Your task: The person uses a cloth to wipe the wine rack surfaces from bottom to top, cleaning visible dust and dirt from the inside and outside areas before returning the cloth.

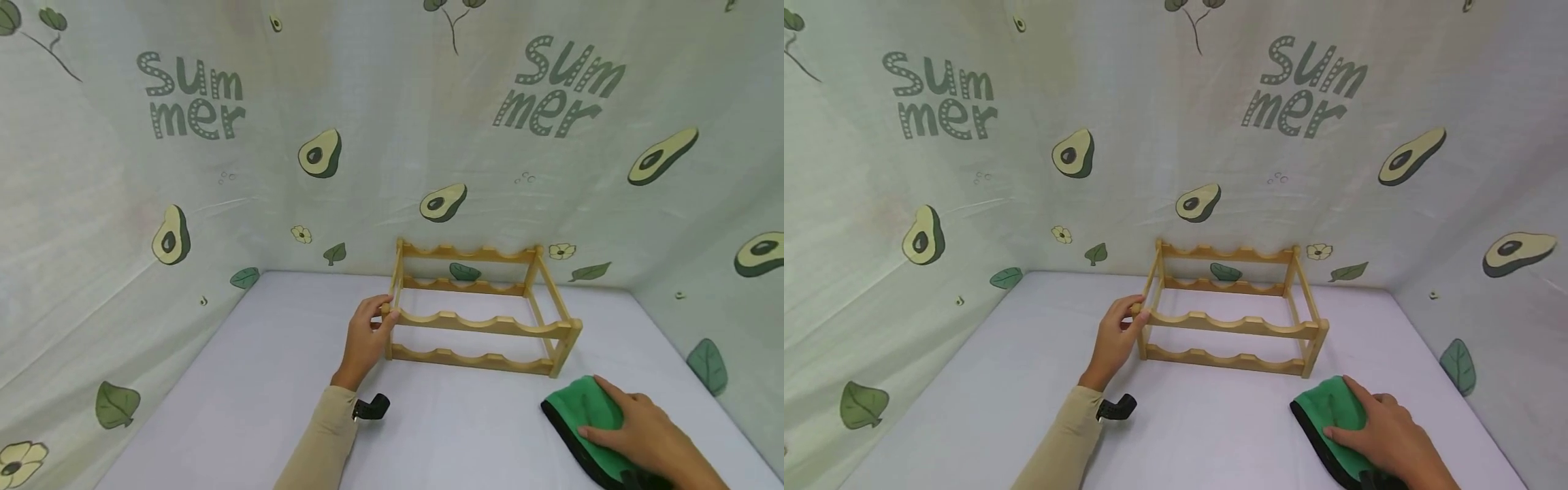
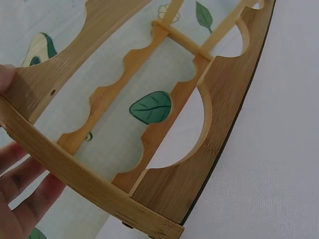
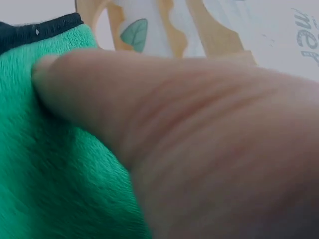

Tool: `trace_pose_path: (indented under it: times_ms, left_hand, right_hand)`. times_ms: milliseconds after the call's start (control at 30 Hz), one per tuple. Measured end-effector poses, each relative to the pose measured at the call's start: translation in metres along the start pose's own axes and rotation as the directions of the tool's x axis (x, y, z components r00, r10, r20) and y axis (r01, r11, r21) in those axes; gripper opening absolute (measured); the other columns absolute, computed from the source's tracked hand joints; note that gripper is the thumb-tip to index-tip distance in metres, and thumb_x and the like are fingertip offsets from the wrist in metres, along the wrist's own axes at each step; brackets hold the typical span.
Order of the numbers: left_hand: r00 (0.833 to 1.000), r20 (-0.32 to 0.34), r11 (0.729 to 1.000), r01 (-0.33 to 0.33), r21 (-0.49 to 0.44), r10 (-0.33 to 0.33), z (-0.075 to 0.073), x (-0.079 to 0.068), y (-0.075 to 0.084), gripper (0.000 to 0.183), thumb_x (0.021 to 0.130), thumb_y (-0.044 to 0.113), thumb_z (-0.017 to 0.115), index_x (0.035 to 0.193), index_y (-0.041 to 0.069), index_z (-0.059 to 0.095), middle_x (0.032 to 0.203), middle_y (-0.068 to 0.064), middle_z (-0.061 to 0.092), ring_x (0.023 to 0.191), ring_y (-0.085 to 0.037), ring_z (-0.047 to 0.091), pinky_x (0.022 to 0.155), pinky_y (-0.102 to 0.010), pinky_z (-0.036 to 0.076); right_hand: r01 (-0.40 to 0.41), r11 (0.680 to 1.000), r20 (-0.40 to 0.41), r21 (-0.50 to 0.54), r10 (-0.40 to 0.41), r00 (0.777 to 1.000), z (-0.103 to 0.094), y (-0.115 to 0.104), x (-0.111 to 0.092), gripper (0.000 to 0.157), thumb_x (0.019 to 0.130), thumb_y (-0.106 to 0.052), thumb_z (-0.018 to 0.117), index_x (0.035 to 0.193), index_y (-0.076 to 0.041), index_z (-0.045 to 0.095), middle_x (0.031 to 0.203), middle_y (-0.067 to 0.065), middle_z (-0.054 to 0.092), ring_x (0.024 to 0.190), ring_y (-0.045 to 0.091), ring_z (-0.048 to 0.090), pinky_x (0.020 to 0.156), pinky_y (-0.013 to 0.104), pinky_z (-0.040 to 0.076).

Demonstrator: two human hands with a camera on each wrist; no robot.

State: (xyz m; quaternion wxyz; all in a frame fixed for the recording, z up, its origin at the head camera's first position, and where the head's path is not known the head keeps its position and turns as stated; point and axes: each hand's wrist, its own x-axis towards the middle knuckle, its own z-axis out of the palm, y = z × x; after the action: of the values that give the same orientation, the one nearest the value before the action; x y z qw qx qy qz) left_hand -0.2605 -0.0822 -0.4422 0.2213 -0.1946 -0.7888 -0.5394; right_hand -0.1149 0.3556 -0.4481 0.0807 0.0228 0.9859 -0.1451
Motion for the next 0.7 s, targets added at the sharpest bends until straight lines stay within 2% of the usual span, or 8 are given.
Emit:
trace_pose_path:
  times_ms: [100,233,333,467,567,700]
  left_hand:
    - [1.000,-0.001,1.000,0.010,-0.018,-0.010,-0.002,0.001,0.001,0.040,0.097,0.027,0.069,0.130,0.005,0.065,0.133,-0.005,0.058,0.107,-0.024,0.064,0.080,-0.038,0.055]
    - [1.000,0.010,0.999,0.021,-0.046,-0.020,-0.005,0.002,0.001,0.038,0.098,0.027,0.068,0.127,0.004,0.067,0.139,-0.005,0.056,0.109,-0.022,0.062,0.083,-0.039,0.054]
    - [0.999,0.003,0.998,0.032,-0.055,-0.032,-0.006,0.000,-0.001,0.032,0.098,0.025,0.068,0.123,0.006,0.070,0.140,-0.002,0.057,0.107,-0.019,0.062,0.082,-0.038,0.054]
    - [0.999,-0.003,0.996,0.036,-0.087,-0.037,-0.005,-0.001,-0.003,0.028,0.097,0.024,0.069,0.120,0.007,0.071,0.141,-0.001,0.058,0.103,-0.021,0.064,0.080,-0.039,0.055]
    - [0.999,0.015,0.993,0.034,-0.113,-0.032,-0.002,0.001,-0.003,0.030,0.098,0.024,0.068,0.121,0.005,0.070,0.143,-0.003,0.056,0.102,-0.025,0.065,0.082,-0.039,0.055]
    - [0.999,0.019,0.991,0.047,-0.123,-0.045,0.001,0.002,0.002,0.029,0.099,0.018,0.066,0.122,-0.001,0.068,0.145,-0.008,0.054,0.100,-0.028,0.065,0.083,-0.033,0.054]
  right_hand:
    - [0.043,0.999,-0.051,0.009,-0.043,0.998,0.000,-0.001,0.001,0.107,0.079,-0.063,0.075,0.145,0.010,0.035,0.110,0.042,0.053,0.088,0.039,0.059,0.065,0.055,0.051]
    - [0.075,0.996,-0.125,0.041,-0.069,0.990,0.001,-0.006,0.004,0.101,0.078,-0.054,0.080,0.143,0.010,0.038,0.120,0.043,0.053,0.094,0.042,0.060,0.069,0.057,0.051]
    - [0.046,0.993,-0.116,0.104,-0.034,0.993,0.005,-0.011,0.004,0.096,0.078,-0.050,0.081,0.143,0.007,0.039,0.122,0.041,0.054,0.093,0.041,0.061,0.067,0.054,0.051]
    - [0.021,0.983,-0.121,0.183,0.001,0.993,0.010,-0.014,0.004,0.089,0.078,-0.047,0.082,0.138,0.007,0.044,0.115,0.036,0.059,0.087,0.034,0.061,0.062,0.045,0.050]
    - [0.045,0.979,-0.188,0.200,-0.006,0.982,0.010,-0.014,0.002,0.083,0.077,-0.043,0.084,0.134,0.007,0.050,0.112,0.033,0.062,0.084,0.032,0.061,0.060,0.041,0.048]
    - [0.088,0.977,-0.293,0.193,-0.028,0.956,0.009,-0.015,0.001,0.073,0.078,-0.036,0.086,0.131,0.003,0.056,0.110,0.030,0.065,0.081,0.029,0.060,0.059,0.036,0.044]
